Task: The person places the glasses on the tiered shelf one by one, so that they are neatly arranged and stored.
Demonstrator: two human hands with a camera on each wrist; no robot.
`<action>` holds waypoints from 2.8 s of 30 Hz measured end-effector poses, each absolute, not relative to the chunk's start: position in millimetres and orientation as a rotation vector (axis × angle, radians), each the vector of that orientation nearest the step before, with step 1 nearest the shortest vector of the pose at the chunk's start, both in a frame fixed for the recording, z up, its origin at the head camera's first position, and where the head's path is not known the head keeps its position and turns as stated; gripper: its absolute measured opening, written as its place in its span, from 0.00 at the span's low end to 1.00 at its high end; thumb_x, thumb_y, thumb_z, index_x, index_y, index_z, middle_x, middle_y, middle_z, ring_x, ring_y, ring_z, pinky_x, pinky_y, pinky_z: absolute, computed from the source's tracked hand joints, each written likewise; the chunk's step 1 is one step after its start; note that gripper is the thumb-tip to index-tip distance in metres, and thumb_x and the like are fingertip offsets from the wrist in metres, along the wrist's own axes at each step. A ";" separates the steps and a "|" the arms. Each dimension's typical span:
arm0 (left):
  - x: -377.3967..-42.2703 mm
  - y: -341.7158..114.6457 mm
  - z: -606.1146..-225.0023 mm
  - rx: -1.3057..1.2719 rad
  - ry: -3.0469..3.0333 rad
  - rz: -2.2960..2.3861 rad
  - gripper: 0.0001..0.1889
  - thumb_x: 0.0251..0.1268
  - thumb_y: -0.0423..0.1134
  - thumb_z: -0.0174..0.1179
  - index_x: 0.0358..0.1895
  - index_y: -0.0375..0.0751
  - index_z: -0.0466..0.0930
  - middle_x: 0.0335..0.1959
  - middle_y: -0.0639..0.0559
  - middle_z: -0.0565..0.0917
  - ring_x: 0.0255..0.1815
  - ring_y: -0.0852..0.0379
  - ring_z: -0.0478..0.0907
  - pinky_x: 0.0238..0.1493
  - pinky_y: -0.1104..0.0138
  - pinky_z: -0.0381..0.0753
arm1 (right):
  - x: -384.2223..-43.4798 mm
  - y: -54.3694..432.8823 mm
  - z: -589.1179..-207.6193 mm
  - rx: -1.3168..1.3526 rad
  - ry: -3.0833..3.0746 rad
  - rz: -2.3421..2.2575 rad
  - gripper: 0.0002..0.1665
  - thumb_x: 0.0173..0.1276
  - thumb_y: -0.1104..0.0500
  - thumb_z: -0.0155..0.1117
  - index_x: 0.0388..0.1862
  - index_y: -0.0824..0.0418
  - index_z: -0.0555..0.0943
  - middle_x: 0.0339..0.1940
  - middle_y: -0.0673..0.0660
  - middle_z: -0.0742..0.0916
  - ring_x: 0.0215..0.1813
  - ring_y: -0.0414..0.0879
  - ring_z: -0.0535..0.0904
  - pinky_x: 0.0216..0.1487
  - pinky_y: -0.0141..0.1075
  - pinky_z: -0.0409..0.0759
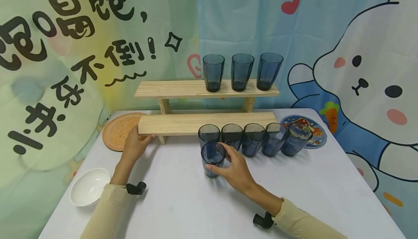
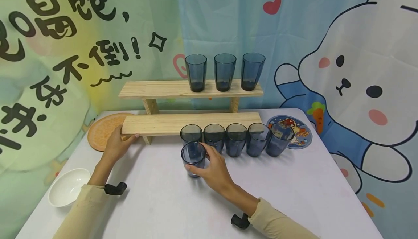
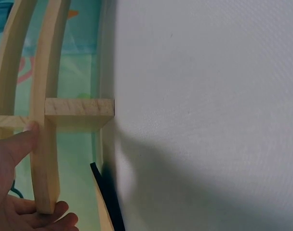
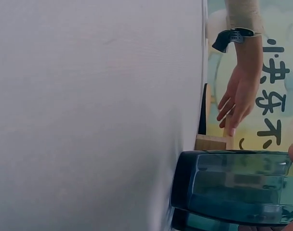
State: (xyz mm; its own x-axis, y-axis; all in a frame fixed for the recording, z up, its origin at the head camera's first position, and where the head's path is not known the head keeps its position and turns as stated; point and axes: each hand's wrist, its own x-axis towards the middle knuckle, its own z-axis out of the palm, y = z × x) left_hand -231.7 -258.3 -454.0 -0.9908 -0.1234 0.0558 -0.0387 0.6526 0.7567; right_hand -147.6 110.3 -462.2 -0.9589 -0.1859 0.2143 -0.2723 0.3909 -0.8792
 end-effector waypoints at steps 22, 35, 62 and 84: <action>-232.0 -257.9 -453.4 0.127 -2.779 -1.224 0.46 0.77 0.49 0.65 0.80 0.21 0.51 0.77 0.22 0.62 0.80 0.27 0.60 0.79 0.38 0.60 | -147.8 100.6 -373.8 0.626 -2.545 1.681 0.53 0.59 0.43 0.84 0.79 0.55 0.71 0.67 0.51 0.82 0.67 0.48 0.83 0.64 0.45 0.84; -231.6 -256.9 -452.2 0.135 -2.783 -1.170 0.44 0.77 0.49 0.65 0.78 0.19 0.54 0.75 0.20 0.65 0.78 0.26 0.62 0.77 0.37 0.62 | -207.2 58.3 -320.1 0.703 -2.476 1.622 0.50 0.65 0.41 0.79 0.81 0.53 0.68 0.65 0.52 0.83 0.66 0.48 0.83 0.64 0.42 0.83; -232.2 -258.6 -453.9 0.123 -2.780 -1.163 0.43 0.77 0.47 0.65 0.78 0.19 0.54 0.74 0.20 0.66 0.77 0.26 0.64 0.76 0.37 0.63 | -328.6 -15.3 -280.0 0.371 -2.443 1.411 0.53 0.67 0.36 0.75 0.82 0.59 0.67 0.73 0.58 0.79 0.69 0.52 0.79 0.62 0.45 0.82; -231.9 -258.2 -451.5 0.129 -2.795 -1.189 0.44 0.77 0.48 0.65 0.79 0.20 0.54 0.75 0.21 0.66 0.78 0.26 0.63 0.76 0.36 0.63 | -365.5 -37.8 -277.9 0.219 -2.440 1.450 0.51 0.70 0.39 0.74 0.82 0.59 0.64 0.73 0.59 0.77 0.70 0.52 0.76 0.65 0.44 0.80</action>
